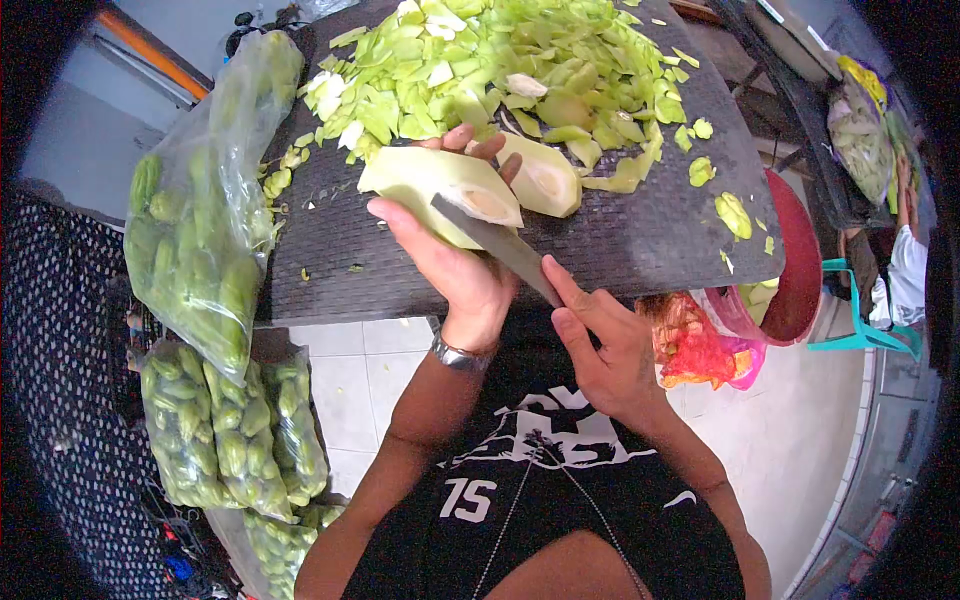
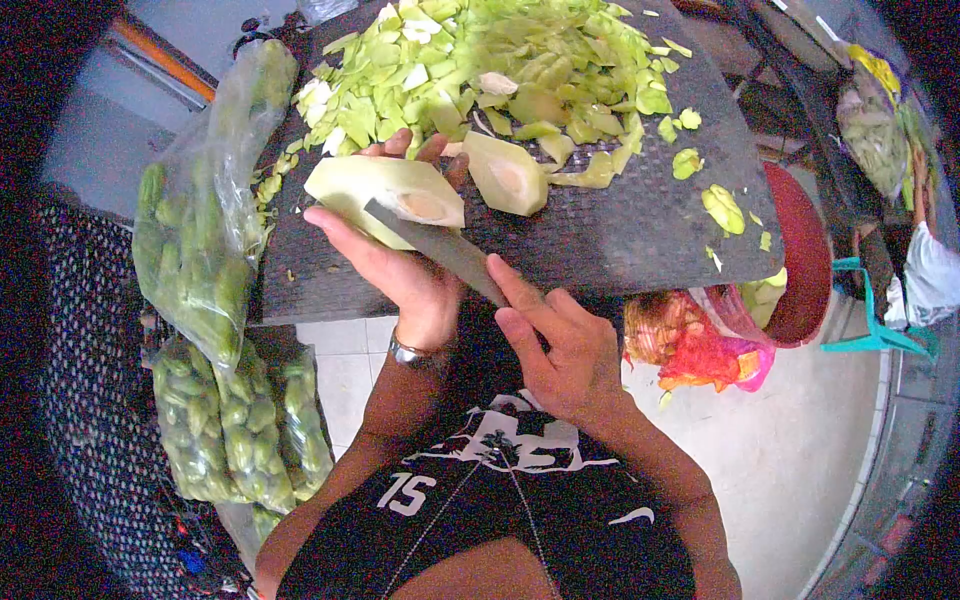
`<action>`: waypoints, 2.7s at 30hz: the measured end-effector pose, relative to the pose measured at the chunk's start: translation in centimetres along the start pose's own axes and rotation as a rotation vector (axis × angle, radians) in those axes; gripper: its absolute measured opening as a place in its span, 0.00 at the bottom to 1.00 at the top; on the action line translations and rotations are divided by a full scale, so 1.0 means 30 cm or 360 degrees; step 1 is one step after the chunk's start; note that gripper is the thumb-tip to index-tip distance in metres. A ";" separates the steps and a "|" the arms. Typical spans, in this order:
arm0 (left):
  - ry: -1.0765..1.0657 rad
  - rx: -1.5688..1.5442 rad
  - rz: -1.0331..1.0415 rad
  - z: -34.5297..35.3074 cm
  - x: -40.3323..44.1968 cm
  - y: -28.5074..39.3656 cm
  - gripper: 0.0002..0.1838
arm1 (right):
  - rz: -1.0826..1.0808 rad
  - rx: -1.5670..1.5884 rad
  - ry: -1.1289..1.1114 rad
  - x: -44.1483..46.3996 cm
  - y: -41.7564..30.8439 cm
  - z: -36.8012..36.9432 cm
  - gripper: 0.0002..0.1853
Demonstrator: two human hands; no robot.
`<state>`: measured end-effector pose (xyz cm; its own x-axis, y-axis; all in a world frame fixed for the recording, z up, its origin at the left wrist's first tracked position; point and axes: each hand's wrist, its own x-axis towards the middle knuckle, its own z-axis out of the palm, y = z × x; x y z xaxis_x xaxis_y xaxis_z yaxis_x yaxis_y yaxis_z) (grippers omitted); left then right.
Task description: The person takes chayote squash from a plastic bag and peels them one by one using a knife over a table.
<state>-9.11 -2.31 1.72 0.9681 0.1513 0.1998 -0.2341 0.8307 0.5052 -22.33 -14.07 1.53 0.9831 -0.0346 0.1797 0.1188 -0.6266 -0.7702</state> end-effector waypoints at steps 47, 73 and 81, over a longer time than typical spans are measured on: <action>-0.1478 0.3462 -0.0191 0.026 0.332 -0.001 0.41 | 0.0830 0.1669 -0.0111 0.110 0.251 -0.112 0.32; -0.1508 0.1905 -0.0522 0.093 0.134 -0.292 0.29 | 0.0734 0.1410 0.0683 -0.019 0.272 -0.215 0.26; -0.0476 -0.0360 -0.1250 -0.060 0.156 -0.020 0.34 | 0.0670 0.1084 0.0011 -0.030 0.085 -0.183 0.35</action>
<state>-4.27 -1.12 0.84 0.7703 -0.6310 0.0919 0.5457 0.7269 0.4170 -23.67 -19.90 2.76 0.9636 -0.1689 -0.2073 -0.2011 0.0531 -0.9781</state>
